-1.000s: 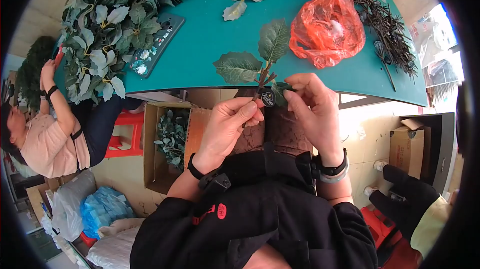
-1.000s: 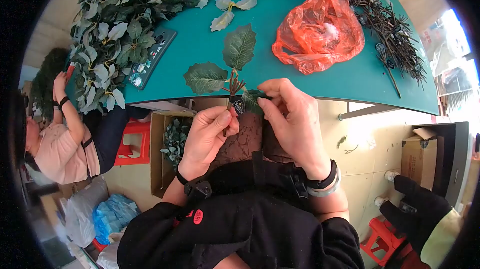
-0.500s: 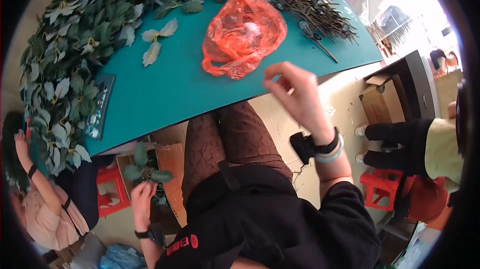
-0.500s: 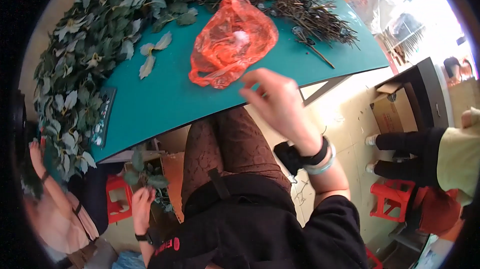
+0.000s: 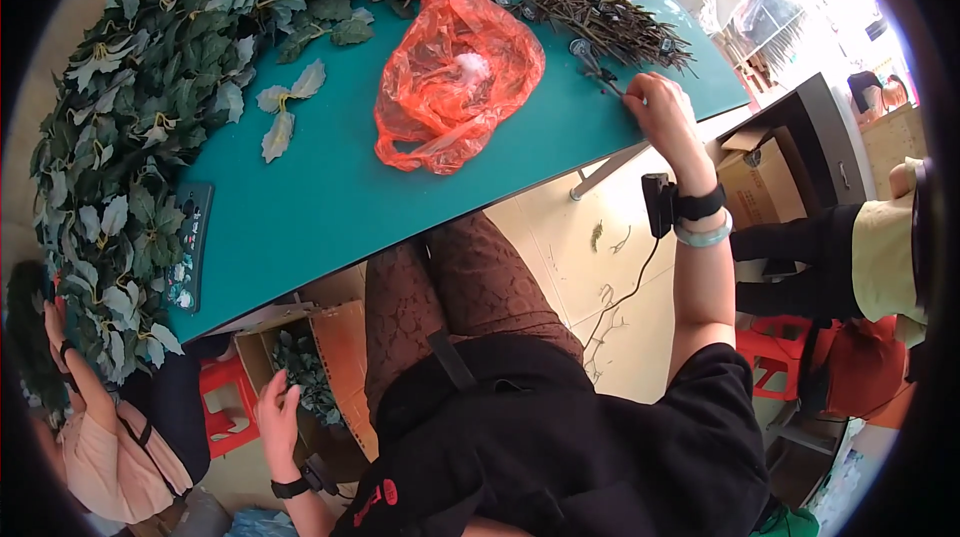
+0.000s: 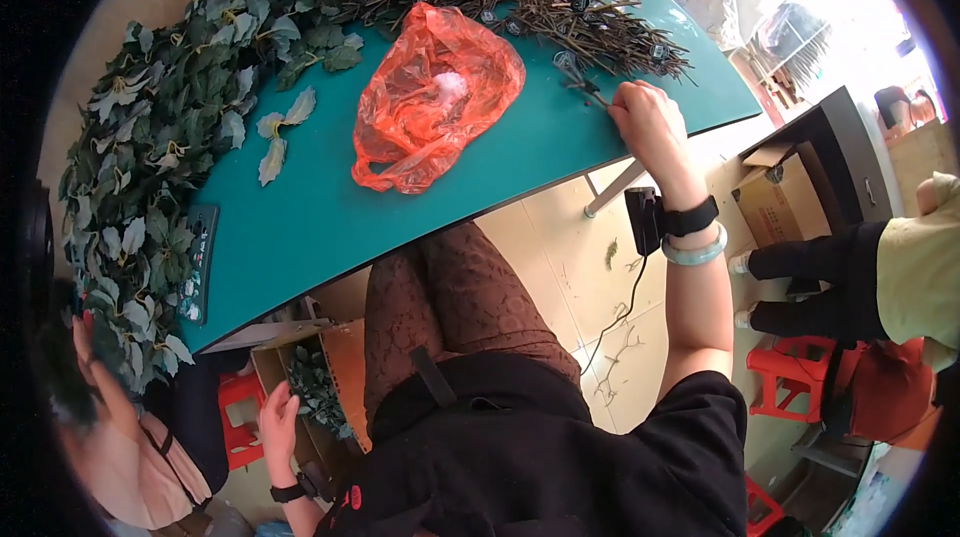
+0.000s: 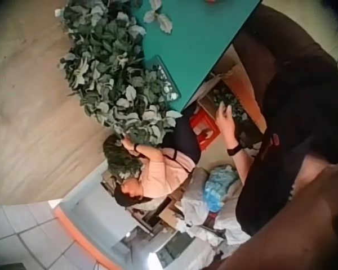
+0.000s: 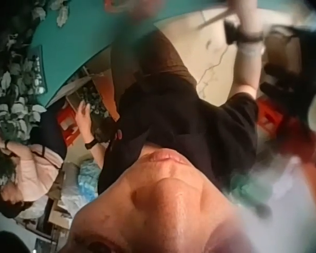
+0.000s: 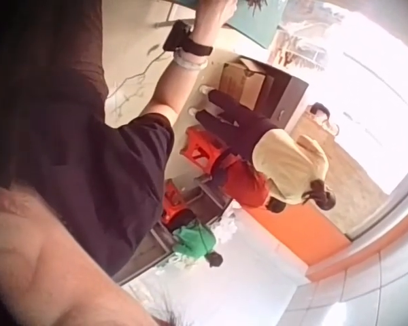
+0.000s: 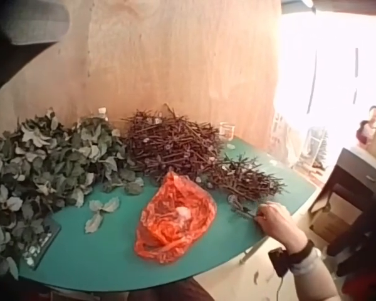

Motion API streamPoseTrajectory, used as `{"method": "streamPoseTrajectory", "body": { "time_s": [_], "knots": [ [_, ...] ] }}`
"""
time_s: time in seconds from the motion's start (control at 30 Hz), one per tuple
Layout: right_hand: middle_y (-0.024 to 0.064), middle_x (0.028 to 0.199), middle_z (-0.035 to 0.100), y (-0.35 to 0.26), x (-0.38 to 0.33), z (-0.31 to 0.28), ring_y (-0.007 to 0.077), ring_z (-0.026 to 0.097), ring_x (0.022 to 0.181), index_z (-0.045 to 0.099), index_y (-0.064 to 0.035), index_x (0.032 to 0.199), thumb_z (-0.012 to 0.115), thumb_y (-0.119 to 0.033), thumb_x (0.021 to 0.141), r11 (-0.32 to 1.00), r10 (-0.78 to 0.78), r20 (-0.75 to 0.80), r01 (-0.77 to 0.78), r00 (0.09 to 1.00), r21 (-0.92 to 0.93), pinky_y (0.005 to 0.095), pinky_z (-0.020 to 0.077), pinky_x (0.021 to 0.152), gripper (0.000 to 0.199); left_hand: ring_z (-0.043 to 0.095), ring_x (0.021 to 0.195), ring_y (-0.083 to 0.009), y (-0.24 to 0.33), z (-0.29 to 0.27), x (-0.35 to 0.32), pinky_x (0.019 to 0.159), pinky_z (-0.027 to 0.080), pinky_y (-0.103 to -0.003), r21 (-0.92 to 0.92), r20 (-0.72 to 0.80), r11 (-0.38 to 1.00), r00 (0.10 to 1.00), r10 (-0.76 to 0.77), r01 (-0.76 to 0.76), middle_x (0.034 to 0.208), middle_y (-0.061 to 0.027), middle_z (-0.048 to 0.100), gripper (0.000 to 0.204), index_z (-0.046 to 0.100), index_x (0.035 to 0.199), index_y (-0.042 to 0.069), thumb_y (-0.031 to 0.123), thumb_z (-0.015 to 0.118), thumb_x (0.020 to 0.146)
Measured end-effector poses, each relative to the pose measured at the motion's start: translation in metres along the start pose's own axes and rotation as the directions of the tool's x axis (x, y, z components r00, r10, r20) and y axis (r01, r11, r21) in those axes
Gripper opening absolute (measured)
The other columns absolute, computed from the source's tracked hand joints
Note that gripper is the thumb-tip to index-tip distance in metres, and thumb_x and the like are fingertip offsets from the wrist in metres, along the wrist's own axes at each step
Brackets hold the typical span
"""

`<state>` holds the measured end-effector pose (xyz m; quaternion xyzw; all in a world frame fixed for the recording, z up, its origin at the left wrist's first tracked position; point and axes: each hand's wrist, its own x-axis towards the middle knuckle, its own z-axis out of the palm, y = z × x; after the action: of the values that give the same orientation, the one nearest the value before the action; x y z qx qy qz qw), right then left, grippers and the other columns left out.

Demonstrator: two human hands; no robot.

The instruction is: The person picks up a plastic stem and attaches artificial leaves to it by hand, then places the assembled branch into a cardboard box.

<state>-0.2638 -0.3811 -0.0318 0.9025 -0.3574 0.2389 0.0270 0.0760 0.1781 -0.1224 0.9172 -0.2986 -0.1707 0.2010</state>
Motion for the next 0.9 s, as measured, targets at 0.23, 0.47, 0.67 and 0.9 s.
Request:
{"method": "streamPoseTrajectory", "body": {
  "time_s": [0.23,0.47,0.67,0.9],
  "knots": [
    [0.0025,0.070,0.057,-0.095,-0.027,-0.034,0.0085,0.050,0.061,0.059,-0.0005,0.086,0.064,-0.008,0.084,0.651,0.185,0.340,-0.374,0.922,0.661,0.0242,0.0399,0.053,0.009,0.062,0.090,-0.0176,0.194,-0.017,0.041,0.079,0.050,-0.028,-0.504,0.227,0.769,0.799,0.558,-0.394,0.100,-0.0109,0.063,0.027,0.061,0.107,-0.002,0.001,0.059,0.080],
    [0.0062,0.102,0.057,-0.181,-0.059,-0.010,0.0056,0.052,0.071,0.059,-0.0003,0.087,0.065,-0.008,0.085,0.057,-0.101,0.330,-0.325,0.939,0.944,0.0203,0.0426,0.059,0.010,0.062,0.081,-0.0122,0.294,0.037,0.058,0.072,0.050,-0.024,-0.883,0.157,0.428,0.739,0.656,-0.192,0.093,-0.0077,0.065,0.027,0.061,0.110,-0.002,0.007,0.063,0.085],
    [0.0092,0.112,0.054,-0.197,-0.061,0.003,0.0065,0.050,0.070,0.059,0.0024,0.100,0.068,-0.003,0.080,-0.144,-0.157,0.334,-0.356,0.929,0.923,0.0203,0.0425,0.060,0.023,0.059,0.069,-0.0071,0.280,0.039,0.059,0.061,0.048,-0.021,-0.939,0.307,0.322,0.722,0.621,0.122,0.083,-0.0050,0.067,0.023,0.062,0.104,-0.004,0.012,0.064,0.087],
    [0.0089,0.105,0.054,-0.197,-0.027,-0.023,0.0068,0.049,0.065,0.053,0.0037,0.114,0.068,-0.003,0.079,-0.153,-0.160,0.315,-0.338,0.936,0.929,0.0193,0.0412,0.056,0.040,0.060,0.065,-0.0080,0.265,0.033,0.058,0.055,0.048,-0.020,-0.824,0.136,0.520,0.812,0.568,-0.226,0.079,-0.0061,0.067,0.012,0.067,0.095,-0.002,0.005,0.063,0.086]
  ]
}}
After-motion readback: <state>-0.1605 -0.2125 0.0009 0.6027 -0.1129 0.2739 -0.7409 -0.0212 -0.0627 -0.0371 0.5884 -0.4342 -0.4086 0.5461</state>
